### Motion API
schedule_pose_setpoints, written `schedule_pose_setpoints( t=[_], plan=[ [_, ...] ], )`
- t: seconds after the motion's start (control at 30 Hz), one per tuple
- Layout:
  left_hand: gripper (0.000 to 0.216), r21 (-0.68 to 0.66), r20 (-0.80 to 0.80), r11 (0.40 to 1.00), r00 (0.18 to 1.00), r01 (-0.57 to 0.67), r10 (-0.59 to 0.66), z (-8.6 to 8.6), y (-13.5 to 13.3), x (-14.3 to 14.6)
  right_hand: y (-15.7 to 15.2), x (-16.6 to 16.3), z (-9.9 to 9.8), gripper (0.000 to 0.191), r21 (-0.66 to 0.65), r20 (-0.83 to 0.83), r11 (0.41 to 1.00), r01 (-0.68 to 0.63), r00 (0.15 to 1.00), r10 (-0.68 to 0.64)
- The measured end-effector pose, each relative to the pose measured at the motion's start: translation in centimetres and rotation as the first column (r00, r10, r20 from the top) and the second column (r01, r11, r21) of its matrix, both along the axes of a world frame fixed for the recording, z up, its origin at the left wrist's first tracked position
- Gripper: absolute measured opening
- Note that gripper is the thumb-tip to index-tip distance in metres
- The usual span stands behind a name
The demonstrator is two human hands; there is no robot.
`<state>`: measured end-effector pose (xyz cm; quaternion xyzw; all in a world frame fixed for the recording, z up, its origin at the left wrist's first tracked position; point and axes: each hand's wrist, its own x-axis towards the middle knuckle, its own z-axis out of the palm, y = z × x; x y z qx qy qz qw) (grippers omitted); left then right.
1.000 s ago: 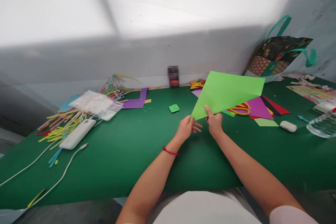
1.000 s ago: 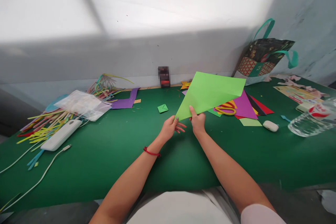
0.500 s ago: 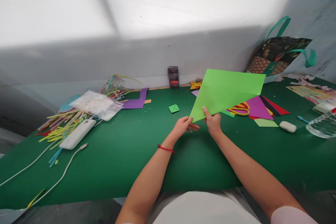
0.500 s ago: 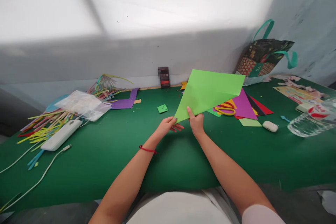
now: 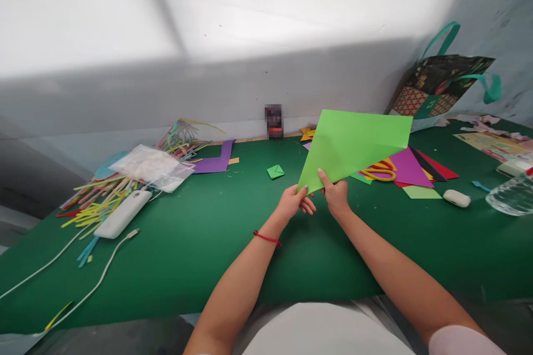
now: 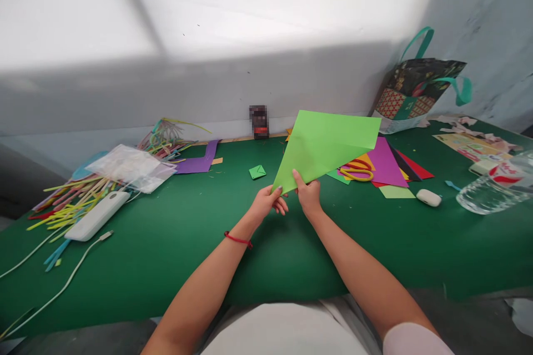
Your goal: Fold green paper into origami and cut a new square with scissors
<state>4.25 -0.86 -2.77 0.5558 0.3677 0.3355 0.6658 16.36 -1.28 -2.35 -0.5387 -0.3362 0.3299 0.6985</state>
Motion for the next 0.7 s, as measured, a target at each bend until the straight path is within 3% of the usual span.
schedule_pose_setpoints(
  t=[0.37, 0.7],
  plan=[
    [0.048, 0.026, -0.018, 0.999, 0.999, 0.043, -0.043, 0.24, -0.12, -0.2, -0.28, 0.11, 0.15, 0.038, -0.018, 0.063, 0.999, 0.047, 0.997, -0.046],
    [0.052, -0.012, 0.029, 0.999, 0.999, -0.037, 0.037, 0.18, -0.48, 0.27, -0.19, 0.1, -0.22, 0.038, 0.005, 0.099, 0.999, 0.031, 0.995, -0.032]
  ],
)
